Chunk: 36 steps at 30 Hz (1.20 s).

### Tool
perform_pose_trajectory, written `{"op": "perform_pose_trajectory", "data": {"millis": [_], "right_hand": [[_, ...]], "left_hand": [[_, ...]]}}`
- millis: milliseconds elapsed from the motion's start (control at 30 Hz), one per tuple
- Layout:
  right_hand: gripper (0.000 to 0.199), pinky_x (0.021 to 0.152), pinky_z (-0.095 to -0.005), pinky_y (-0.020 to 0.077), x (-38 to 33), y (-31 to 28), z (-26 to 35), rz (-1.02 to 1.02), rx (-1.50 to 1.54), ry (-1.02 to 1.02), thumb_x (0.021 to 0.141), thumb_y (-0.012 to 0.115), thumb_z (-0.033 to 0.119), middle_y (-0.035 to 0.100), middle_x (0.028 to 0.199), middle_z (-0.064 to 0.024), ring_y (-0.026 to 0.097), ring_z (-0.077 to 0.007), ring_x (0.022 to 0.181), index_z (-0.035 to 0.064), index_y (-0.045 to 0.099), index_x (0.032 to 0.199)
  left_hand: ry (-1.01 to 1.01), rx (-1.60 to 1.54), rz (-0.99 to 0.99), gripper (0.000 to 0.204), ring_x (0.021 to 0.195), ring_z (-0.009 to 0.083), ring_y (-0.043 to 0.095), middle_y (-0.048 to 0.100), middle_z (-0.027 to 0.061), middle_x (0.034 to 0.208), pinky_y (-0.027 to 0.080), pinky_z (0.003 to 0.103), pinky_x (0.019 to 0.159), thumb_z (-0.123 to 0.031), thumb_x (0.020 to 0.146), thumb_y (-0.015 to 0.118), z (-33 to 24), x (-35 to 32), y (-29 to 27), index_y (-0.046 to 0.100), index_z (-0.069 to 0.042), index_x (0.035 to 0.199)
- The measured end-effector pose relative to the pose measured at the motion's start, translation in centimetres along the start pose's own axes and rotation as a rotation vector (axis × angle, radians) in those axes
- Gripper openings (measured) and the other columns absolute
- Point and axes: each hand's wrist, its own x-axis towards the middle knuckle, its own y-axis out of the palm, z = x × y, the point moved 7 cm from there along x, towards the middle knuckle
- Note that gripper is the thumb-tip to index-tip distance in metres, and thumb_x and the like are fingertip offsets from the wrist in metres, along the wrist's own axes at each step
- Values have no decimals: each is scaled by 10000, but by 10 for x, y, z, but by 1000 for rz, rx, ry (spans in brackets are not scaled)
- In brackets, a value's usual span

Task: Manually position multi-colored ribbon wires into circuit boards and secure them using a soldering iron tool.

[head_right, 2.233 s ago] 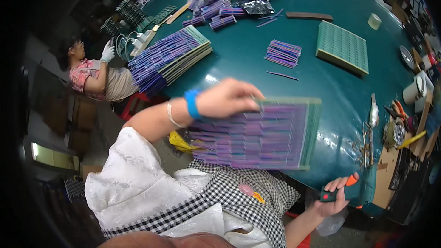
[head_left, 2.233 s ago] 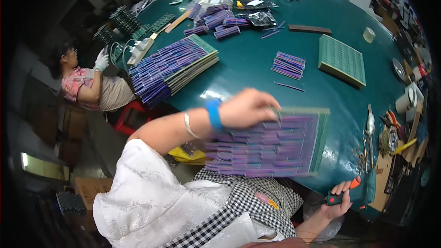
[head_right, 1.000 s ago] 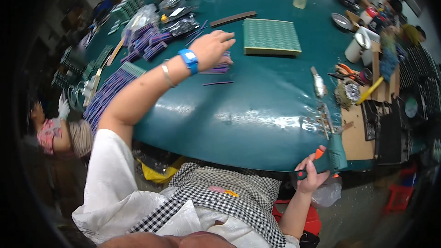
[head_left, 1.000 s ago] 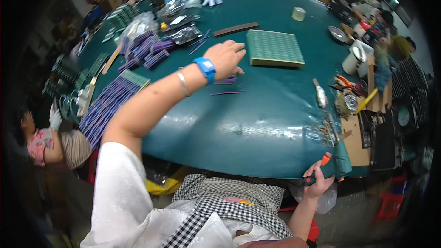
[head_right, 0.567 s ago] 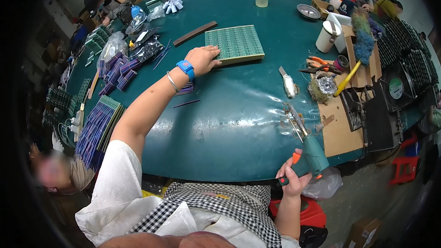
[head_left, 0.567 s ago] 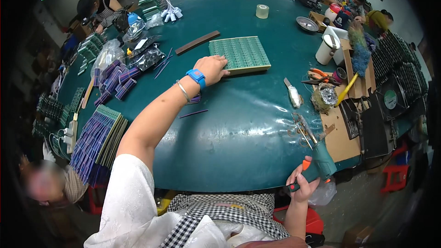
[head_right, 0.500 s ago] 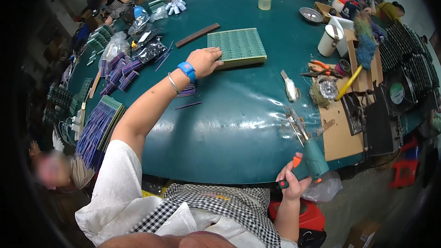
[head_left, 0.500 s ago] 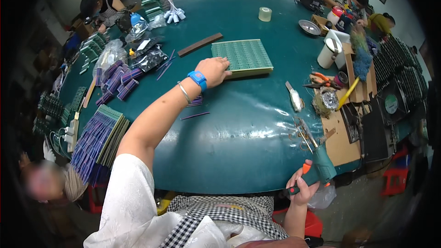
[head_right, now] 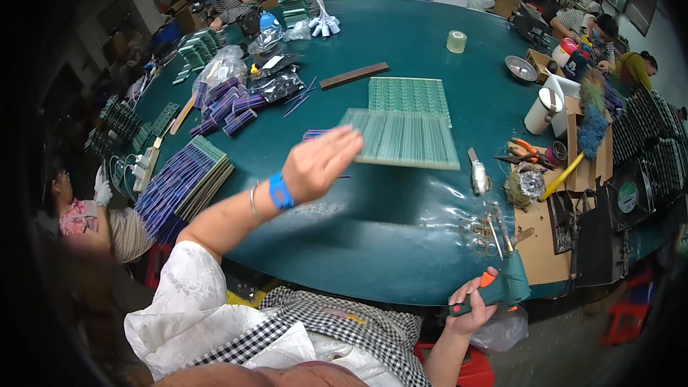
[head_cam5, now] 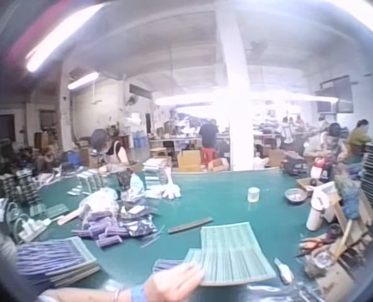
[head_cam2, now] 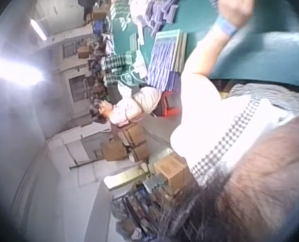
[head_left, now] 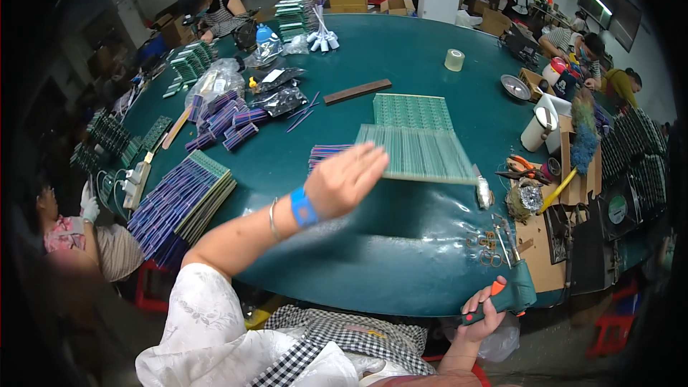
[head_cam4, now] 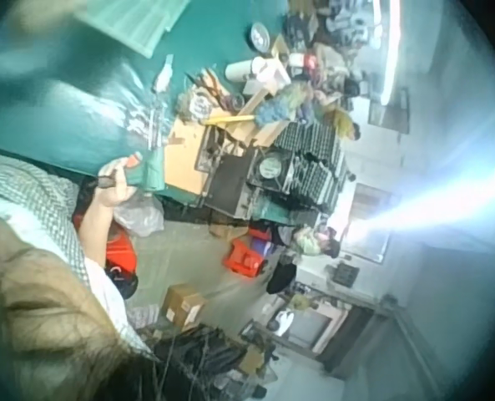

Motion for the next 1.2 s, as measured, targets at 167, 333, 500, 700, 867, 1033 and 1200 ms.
{"op": "perform_pose_trajectory", "data": {"millis": [167,333,500,700,867,1033,1200], "right_hand": [[555,443,-248,485,2,-9,-14,49,73,2,890,578,43,561,885,-84,548,-127,597,-28,426,1419],[542,468,-264,499,-4,2,-11,105,-21,5,899,579,38,563,874,-96,549,-142,583,-42,423,1412],[551,465,-275,492,-8,23,-13,143,-109,46,887,583,27,569,856,-106,547,-153,563,-65,417,1404],[574,467,-260,472,-3,53,-6,177,-373,62,879,606,45,555,847,-105,536,-139,571,-70,414,1408],[558,485,-251,462,20,85,10,315,-626,20,893,610,23,574,875,-105,532,-114,605,-84,438,1413],[498,575,-226,468,47,121,31,419,-711,-32,900,621,-49,622,969,-118,540,-97,662,-79,505,1383],[585,574,-227,473,64,131,-5,440,-564,57,887,661,-27,617,916,-120,551,-106,656,-78,451,1431]], "left_hand": [[-102,-174,153,389,1102,359,710,722,196,1144,604,421,926,-40,818,661,-72,-57,-20,670,75,1190],[-171,-326,441,464,1241,349,622,658,189,1286,508,469,1067,-208,857,713,-119,-102,5,645,23,1254],[-142,-523,691,664,1534,356,255,403,133,1594,197,564,1251,-432,913,676,-115,-103,45,523,-82,1457],[-220,-505,680,683,1557,368,202,304,154,1654,193,582,1242,-477,987,564,-117,-111,73,422,-112,1546],[-319,-562,712,713,1550,379,208,296,168,1652,191,601,1235,-436,962,620,-114,-111,75,407,-91,1549],[-485,-790,430,343,1163,355,590,645,147,1191,475,478,1003,-176,853,735,-69,-86,45,649,-47,1160],[-608,-396,235,67,833,339,595,622,106,812,493,446,743,-42,833,704,27,-99,51,658,-48,882]]}}
